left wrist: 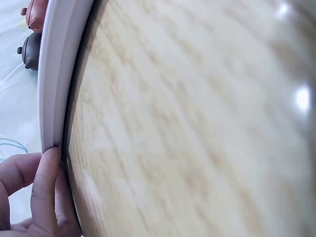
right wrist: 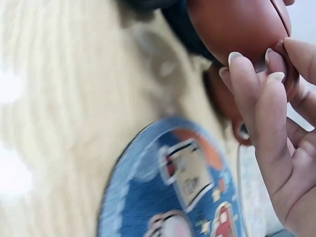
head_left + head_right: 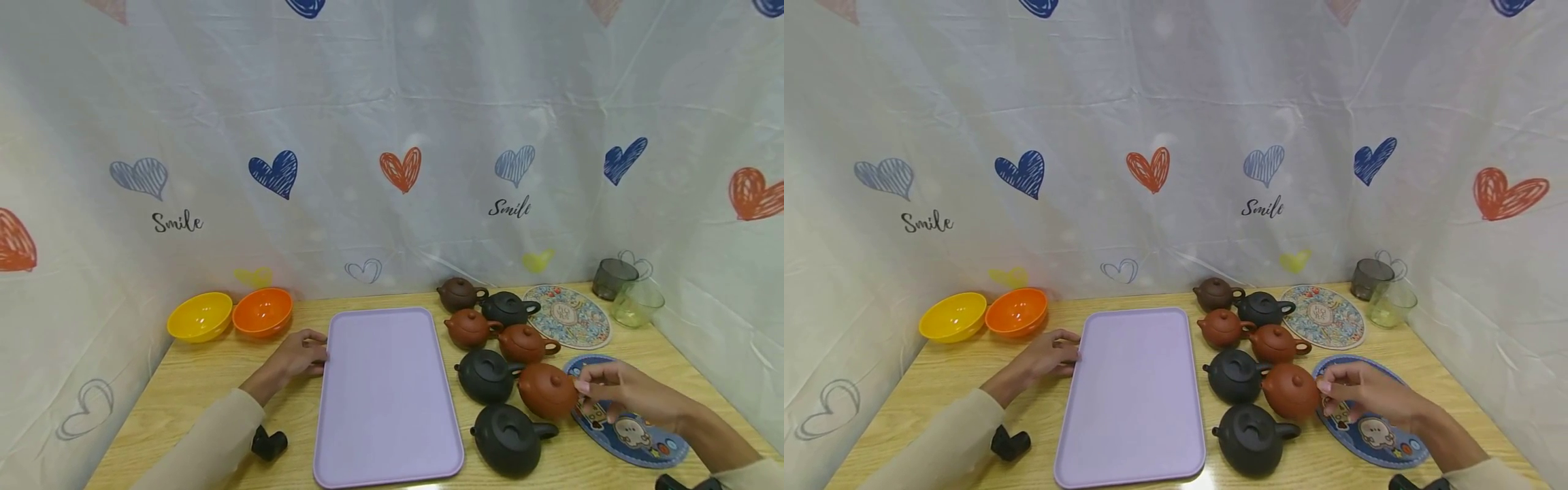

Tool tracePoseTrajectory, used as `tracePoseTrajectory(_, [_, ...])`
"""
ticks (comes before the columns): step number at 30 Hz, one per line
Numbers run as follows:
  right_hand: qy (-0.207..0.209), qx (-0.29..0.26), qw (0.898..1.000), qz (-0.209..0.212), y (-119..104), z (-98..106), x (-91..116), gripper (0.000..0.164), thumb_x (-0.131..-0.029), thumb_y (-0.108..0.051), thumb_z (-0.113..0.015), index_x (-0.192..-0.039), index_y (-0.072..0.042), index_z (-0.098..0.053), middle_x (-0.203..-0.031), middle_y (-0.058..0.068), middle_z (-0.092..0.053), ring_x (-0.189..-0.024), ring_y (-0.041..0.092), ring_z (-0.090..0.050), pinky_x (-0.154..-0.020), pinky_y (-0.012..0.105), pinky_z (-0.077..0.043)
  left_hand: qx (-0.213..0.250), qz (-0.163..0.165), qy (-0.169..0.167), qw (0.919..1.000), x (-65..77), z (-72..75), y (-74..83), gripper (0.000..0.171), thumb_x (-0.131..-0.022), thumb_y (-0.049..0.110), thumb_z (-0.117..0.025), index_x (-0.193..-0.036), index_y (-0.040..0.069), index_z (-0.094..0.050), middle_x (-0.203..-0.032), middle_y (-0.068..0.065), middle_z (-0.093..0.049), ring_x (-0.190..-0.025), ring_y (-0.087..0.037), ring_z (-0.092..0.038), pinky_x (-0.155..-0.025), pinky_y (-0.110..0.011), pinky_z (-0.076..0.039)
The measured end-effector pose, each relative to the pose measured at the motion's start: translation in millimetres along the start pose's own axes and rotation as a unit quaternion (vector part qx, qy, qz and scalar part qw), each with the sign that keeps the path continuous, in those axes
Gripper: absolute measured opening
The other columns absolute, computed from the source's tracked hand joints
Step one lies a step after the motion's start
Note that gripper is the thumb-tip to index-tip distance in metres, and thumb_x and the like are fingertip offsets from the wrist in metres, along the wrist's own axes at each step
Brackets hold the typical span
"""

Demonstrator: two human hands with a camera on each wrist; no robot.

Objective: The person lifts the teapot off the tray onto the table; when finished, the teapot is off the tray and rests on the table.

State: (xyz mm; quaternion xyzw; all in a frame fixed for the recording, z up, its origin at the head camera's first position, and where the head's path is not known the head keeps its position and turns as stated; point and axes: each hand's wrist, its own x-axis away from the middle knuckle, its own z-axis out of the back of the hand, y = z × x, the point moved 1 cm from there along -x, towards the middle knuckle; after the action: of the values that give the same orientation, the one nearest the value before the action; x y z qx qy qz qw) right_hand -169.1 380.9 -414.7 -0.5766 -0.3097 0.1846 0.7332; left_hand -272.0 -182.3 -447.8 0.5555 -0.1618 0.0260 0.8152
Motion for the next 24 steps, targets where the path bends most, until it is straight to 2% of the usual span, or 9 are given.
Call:
tracePoseTrajectory(4, [-0.001,-0.025,1.000,-0.008,12,-2,-1,0.026,-0.108,-0.010,-0.039,-0.108,0.013,-0.051,-0.102,0.008,-0.068,-0.093,0.023,-0.068,-0.064,0.025,-0.059,-0.002,0.000,-0.001,1.0000,0.4,0.0,-0.2,0.042,-0.093,0.005,-0.064,-0.131,-0.007,-0.050,-0.106,-0.018,-0.063,-0.083,-0.017,-0.065,-0.075,-0.033,-0.063])
tracePoseTrajectory(8, [0.013,-0.023,1.000,-0.011,20,-4,-1,0.027,-0.109,-0.012,-0.039,-0.109,0.008,-0.056,-0.101,0.008,-0.068,-0.090,0.020,-0.068,-0.063,0.024,-0.058,-0.004,0.004,-0.001,1.0000,0.7,0.0,0.1,0.042,-0.093,0.005,-0.064,-0.131,-0.006,-0.050,-0.106,-0.018,-0.063,-0.083,-0.018,-0.065,-0.075,-0.033,-0.063])
tracePoseTrajectory(16, [0.040,0.002,0.998,-0.045,27,-5,-4,0.027,-0.109,-0.019,-0.041,-0.111,0.000,-0.060,-0.094,0.008,-0.067,-0.079,0.014,-0.064,-0.064,0.026,-0.058,-0.012,0.009,0.006,0.9999,-0.5,-1.0,1.0,0.041,-0.093,0.007,-0.064,-0.131,-0.004,-0.052,-0.108,-0.018,-0.065,-0.083,-0.018,-0.066,-0.075,-0.031,-0.063])
tracePoseTrajectory(24, [0.078,0.047,0.994,-0.058,30,-5,-7,0.031,-0.109,-0.022,-0.042,-0.113,0.003,-0.060,-0.095,0.011,-0.066,-0.081,0.022,-0.065,-0.065,0.034,-0.059,-0.011,0.008,0.013,0.9998,1.7,-2.2,1.3,0.041,-0.093,0.007,-0.065,-0.130,-0.005,-0.052,-0.107,-0.018,-0.065,-0.081,-0.017,-0.066,-0.074,-0.031,-0.063])
